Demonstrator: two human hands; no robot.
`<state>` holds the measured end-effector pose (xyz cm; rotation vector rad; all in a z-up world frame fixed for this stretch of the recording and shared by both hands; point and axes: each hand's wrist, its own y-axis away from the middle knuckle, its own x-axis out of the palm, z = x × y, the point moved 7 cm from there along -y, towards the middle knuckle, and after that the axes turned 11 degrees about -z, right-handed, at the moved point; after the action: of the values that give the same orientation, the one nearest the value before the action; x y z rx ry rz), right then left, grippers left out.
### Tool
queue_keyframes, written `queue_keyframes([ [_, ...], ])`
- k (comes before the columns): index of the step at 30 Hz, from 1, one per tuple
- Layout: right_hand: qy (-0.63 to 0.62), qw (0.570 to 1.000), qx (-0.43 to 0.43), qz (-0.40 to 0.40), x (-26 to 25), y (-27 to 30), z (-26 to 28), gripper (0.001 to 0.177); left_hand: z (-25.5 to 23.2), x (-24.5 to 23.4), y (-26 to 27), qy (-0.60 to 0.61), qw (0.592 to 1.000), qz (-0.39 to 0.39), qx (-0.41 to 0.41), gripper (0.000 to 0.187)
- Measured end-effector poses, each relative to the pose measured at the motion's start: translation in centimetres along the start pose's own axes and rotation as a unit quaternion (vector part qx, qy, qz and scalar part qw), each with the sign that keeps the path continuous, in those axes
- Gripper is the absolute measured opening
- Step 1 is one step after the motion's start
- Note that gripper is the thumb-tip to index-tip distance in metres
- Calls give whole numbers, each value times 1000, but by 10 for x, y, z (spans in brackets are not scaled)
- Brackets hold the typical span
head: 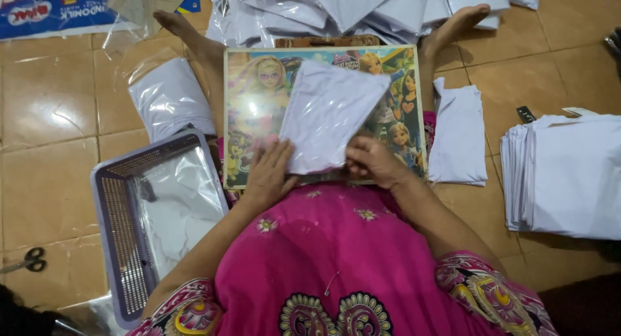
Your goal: Folding white shirts and placing them into plastic bags for packaging.
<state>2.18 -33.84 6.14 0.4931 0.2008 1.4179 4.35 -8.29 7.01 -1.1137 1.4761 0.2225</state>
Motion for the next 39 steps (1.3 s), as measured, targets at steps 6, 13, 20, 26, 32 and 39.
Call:
queue_keyframes([
  [6, -44, 985, -49, 161, 61, 39, 46, 24, 64, 62, 10, 314, 892, 31, -324, 31],
  [13, 162, 970, -42, 175, 37, 14, -20, 25, 38, 10, 28, 516, 562, -77, -642, 74],
  [20, 81, 993, 84, 0, 3, -11, -55, 47, 11, 51, 62, 594, 553, 133, -569, 46],
  [26, -62, 991, 81, -83, -8, -44, -80, 52, -13, 2, 33, 488, 711, 265, -431, 53],
  [32, -51, 992, -10, -115, 10, -42, -6, 41, 23, -56, 51, 432, 820, 188, -325, 34],
  [39, -14, 978, -192, -74, 35, -91, 130, 40, 146, -97, 192, 44, 824, 191, -532, 37],
])
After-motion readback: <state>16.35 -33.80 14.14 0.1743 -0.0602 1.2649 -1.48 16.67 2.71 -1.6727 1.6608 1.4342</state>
